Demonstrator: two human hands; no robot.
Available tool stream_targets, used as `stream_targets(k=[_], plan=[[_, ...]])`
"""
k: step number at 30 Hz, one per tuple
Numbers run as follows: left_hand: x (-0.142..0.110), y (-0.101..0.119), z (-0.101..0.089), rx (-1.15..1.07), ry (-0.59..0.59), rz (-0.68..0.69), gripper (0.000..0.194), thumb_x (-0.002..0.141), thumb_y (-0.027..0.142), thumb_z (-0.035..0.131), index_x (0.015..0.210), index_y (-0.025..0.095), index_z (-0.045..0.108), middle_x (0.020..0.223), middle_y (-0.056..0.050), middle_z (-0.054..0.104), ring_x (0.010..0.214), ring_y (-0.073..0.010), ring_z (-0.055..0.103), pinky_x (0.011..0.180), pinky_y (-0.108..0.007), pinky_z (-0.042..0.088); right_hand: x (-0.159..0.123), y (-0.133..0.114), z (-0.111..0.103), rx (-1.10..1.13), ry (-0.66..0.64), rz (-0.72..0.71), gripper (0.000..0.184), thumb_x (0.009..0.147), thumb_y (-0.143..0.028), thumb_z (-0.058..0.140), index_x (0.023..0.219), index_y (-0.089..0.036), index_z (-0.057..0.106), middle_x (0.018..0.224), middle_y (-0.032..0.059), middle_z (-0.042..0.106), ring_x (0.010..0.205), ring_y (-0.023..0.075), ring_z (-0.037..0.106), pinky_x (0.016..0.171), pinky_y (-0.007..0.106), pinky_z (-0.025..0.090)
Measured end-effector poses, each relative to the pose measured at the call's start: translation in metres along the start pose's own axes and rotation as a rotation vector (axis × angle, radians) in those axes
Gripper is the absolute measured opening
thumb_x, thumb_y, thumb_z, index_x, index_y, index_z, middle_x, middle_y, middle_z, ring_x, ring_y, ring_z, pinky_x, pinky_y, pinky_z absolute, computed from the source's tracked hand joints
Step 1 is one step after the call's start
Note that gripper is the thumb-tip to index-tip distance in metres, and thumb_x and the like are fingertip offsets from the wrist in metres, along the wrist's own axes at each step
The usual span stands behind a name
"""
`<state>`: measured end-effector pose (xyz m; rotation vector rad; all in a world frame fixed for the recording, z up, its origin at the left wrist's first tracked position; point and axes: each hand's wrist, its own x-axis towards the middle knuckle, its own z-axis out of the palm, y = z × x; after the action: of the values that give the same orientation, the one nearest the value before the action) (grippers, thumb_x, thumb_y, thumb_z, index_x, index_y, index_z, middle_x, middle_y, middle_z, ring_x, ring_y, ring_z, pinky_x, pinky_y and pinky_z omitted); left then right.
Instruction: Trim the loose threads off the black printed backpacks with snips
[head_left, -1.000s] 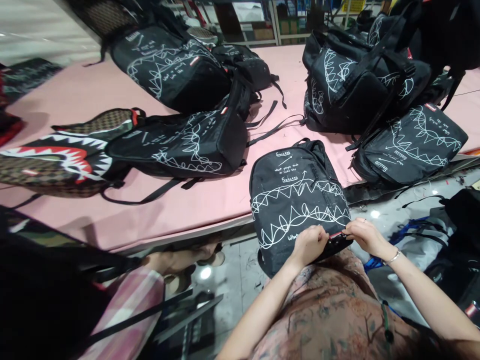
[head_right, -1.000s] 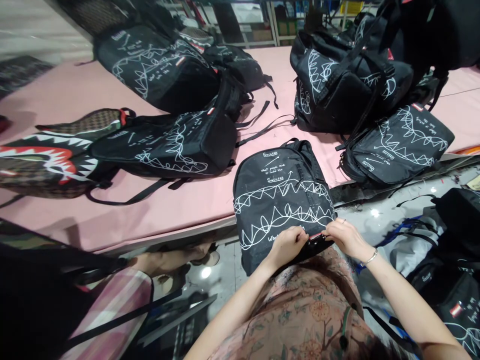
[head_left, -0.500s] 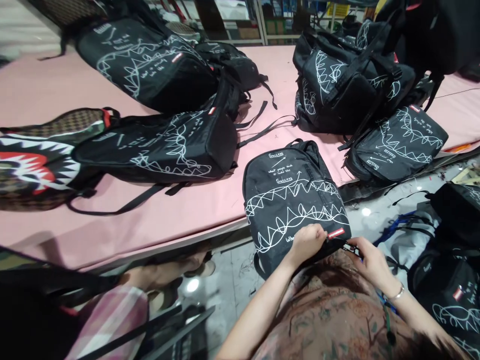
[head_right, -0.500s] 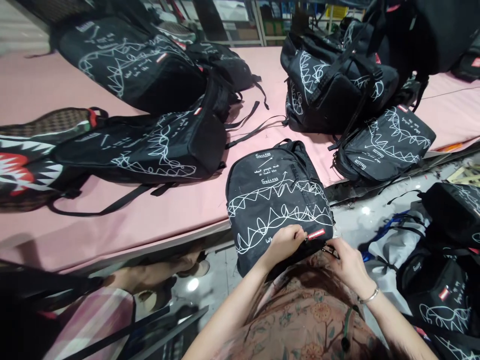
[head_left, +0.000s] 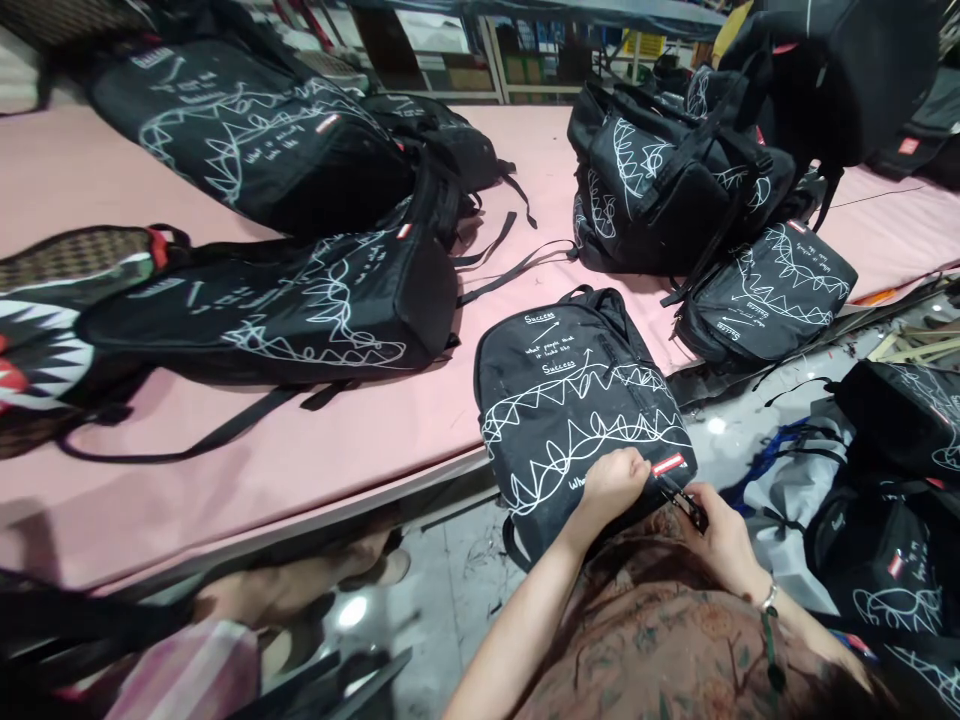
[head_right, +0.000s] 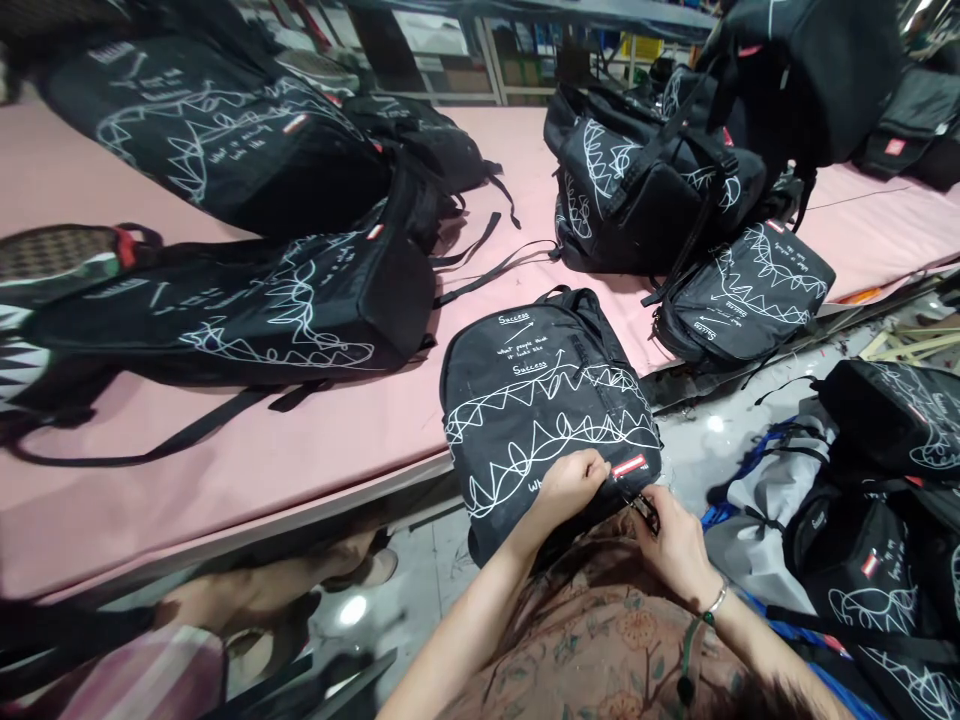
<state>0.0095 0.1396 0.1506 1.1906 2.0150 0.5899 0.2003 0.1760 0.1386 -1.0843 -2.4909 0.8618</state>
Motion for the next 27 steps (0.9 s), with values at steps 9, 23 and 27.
stream_targets(k=[9, 23, 27], plan=[[0.0, 0.0, 0.0, -0.002, 0.008, 0.004, 0.025, 0.08, 0.031, 0.041, 0.062, 0.015, 0.045, 0.066, 0.0, 0.053, 0.059, -0.0103, 0.042, 0.054, -0.025, 0.022, -0.002, 0.002, 0.01, 0.029, 0.009, -0.008, 0.022, 0.085, -0.032, 0.046, 0.102, -0.018, 0.047, 0.077, 0.0036, 0.059, 0.063, 0.014, 0.057, 0.055, 0.024, 0.044], [0.0, 0.0, 0.0, 0.014, 0.01, -0.005, 0.025, 0.081, 0.032, 0.04, 0.065, 0.015, 0.049, 0.068, -0.001, 0.054, 0.06, -0.0111, 0.045, 0.054, -0.025, 0.023, 0.001, 0.006, 0.021, -0.004, 0.042, 0.005, 0.024, 0.086, -0.035, 0.045, 0.104, -0.019, 0.045, 0.08, 0.0024, 0.06, 0.067, 0.0139, 0.06, 0.057, 0.024, 0.045], [-0.002, 0.001, 0.001, 0.018, 0.036, -0.004, 0.024, 0.081, 0.03, 0.04, 0.064, 0.015, 0.048, 0.068, -0.001, 0.054, 0.061, -0.0114, 0.044, 0.055, -0.025, 0.023, 0.006, -0.002, 0.024, -0.091, 0.078, 0.009, 0.021, 0.087, -0.036, 0.044, 0.098, -0.018, 0.047, 0.076, 0.0024, 0.06, 0.064, 0.0144, 0.059, 0.055, 0.024, 0.041]])
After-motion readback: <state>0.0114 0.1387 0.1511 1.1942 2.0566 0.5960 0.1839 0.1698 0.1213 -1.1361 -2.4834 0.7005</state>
